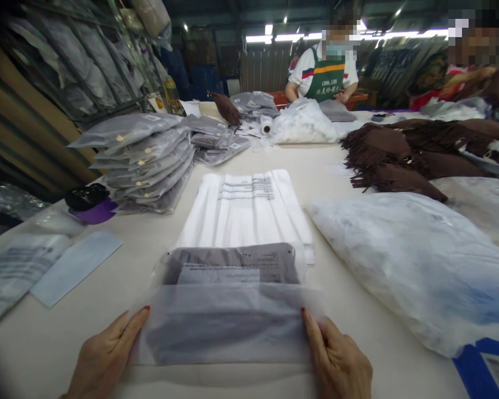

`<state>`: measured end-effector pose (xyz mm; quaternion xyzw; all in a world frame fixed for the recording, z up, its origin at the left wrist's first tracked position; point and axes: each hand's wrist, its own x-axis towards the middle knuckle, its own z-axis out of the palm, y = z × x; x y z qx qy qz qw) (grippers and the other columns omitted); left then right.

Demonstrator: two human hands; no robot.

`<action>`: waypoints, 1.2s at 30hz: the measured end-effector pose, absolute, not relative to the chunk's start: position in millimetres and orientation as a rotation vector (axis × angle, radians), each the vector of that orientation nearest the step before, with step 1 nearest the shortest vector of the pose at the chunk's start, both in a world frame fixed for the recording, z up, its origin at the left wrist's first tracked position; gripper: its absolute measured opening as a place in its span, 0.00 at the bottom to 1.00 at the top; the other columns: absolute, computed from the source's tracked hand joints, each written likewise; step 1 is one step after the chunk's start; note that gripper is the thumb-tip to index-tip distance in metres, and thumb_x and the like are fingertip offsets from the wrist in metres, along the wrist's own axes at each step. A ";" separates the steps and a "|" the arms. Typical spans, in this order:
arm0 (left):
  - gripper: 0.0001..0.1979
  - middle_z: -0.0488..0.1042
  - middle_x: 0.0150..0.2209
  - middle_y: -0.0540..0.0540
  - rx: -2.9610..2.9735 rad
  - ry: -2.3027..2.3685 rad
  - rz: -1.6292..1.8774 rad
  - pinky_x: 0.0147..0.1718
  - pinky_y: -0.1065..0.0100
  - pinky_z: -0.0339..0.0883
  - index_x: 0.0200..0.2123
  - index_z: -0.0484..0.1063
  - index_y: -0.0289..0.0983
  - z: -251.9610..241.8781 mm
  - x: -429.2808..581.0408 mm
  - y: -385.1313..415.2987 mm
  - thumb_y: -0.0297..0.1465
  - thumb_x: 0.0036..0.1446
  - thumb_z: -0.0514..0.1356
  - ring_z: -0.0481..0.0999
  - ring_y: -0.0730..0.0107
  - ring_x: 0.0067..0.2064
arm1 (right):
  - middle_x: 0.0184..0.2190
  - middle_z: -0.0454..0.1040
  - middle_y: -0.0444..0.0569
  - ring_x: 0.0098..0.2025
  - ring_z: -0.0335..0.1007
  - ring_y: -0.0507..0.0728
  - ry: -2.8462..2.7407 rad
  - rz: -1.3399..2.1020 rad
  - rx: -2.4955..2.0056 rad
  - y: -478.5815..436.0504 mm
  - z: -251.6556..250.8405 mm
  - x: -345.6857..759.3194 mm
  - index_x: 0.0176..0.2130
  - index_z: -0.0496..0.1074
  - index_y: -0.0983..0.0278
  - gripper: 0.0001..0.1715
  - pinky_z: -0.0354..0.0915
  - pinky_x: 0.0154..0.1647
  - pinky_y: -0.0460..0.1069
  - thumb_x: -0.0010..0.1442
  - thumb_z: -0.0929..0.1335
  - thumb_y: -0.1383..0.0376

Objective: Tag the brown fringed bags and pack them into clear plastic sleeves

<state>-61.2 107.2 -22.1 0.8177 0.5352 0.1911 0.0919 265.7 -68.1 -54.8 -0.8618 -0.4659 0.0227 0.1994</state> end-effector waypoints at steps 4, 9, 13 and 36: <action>0.25 0.70 0.20 0.48 2.704 1.751 0.289 0.13 0.73 0.51 0.32 0.76 0.41 -28.7 -57.5 109.4 0.32 0.60 0.38 0.63 0.73 0.15 | 0.13 0.65 0.42 0.16 0.65 0.54 -1.291 -0.229 -2.568 -56.8 -53.9 254.7 0.23 0.67 0.59 0.33 0.52 0.16 0.46 0.62 0.49 0.45; 0.15 0.69 0.19 0.49 2.563 2.036 -0.055 0.16 0.72 0.45 0.34 0.72 0.41 -17.8 -37.4 108.2 0.33 0.61 0.45 0.67 0.69 0.18 | 0.12 0.66 0.44 0.17 0.66 0.56 -1.350 -0.474 -2.644 -49.4 -47.4 247.4 0.23 0.65 0.60 0.31 0.48 0.17 0.46 0.65 0.48 0.52; 0.18 0.70 0.18 0.48 2.304 2.197 -0.003 0.19 0.70 0.54 0.32 0.68 0.38 -9.6 -38.9 110.6 0.42 0.62 0.45 0.73 0.61 0.22 | 0.14 0.69 0.44 0.19 0.68 0.56 -1.315 -0.370 -2.714 -46.0 -41.9 245.5 0.25 0.67 0.61 0.19 0.46 0.19 0.46 0.62 0.59 0.55; 0.24 0.49 0.64 0.45 3.310 0.922 0.048 0.54 0.35 0.40 0.55 0.61 0.49 -41.2 65.8 95.7 0.30 0.54 0.53 0.36 0.36 0.63 | 0.15 0.70 0.41 0.19 0.67 0.51 -1.047 -0.607 -2.498 -76.9 -24.1 256.9 0.23 0.66 0.61 0.13 0.52 0.22 0.46 0.58 0.65 0.64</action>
